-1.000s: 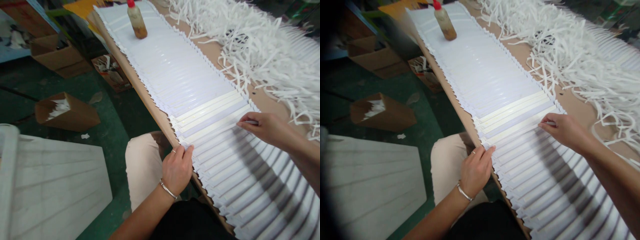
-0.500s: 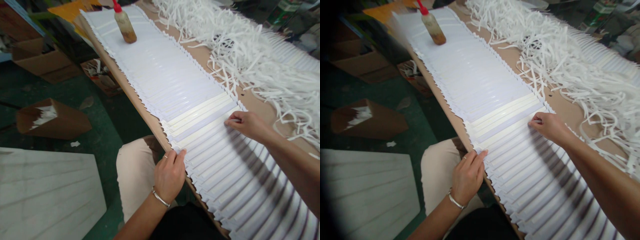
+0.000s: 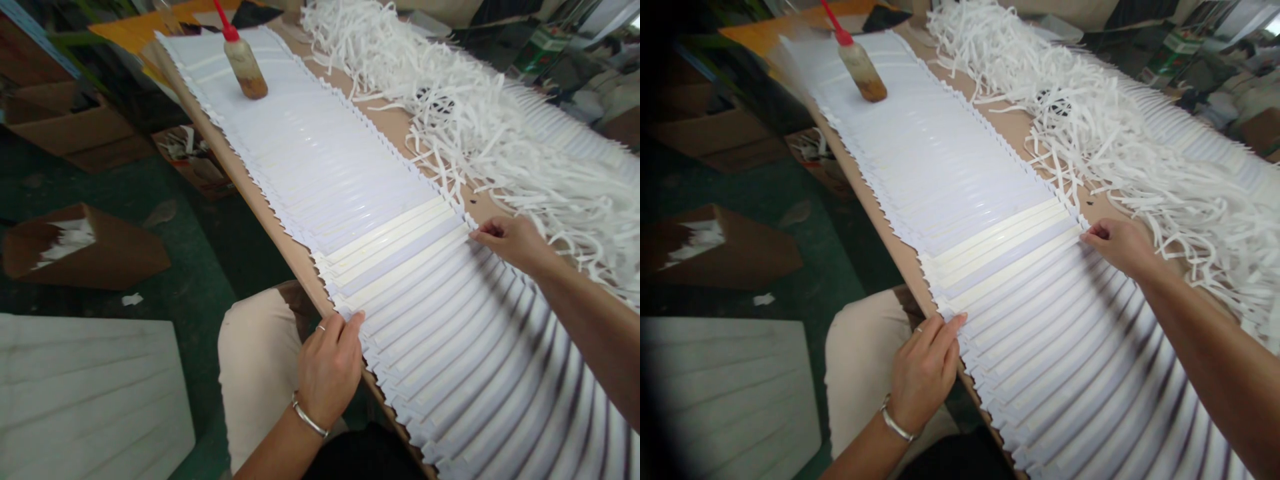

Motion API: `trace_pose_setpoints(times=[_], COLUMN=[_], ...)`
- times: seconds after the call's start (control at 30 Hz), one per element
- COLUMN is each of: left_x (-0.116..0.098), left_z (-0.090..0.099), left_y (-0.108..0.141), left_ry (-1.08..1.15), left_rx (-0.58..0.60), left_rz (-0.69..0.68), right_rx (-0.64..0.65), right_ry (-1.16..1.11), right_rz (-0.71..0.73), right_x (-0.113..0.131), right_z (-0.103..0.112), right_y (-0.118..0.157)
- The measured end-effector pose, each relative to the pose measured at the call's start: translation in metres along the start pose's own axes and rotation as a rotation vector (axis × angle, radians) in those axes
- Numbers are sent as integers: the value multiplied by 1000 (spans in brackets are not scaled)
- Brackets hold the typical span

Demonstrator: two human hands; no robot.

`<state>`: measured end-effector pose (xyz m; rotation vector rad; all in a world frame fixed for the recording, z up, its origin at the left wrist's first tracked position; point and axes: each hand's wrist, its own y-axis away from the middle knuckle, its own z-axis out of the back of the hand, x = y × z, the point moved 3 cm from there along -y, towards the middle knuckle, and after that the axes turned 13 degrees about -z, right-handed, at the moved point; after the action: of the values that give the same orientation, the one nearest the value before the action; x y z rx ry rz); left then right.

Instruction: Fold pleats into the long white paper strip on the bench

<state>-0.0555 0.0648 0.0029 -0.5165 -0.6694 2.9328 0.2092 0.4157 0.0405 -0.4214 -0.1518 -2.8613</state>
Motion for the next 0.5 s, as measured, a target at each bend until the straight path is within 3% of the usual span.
trace_pose_setpoints(times=[0.13,0.33,0.5], left_x=[1,0,2], left_z=[0,-2,-3], left_y=[0,2,2], left_ry=[18,18,26], left_rx=[-10,-3,-24], left_rz=[-6,-1,-12], right_rx=[-1,-17,-98], right_ry=[-5,20,86], right_rz=[-99,-108,-104], right_x=[1,11,-4], right_z=[-7,-13,3], right_y=[0,3,10])
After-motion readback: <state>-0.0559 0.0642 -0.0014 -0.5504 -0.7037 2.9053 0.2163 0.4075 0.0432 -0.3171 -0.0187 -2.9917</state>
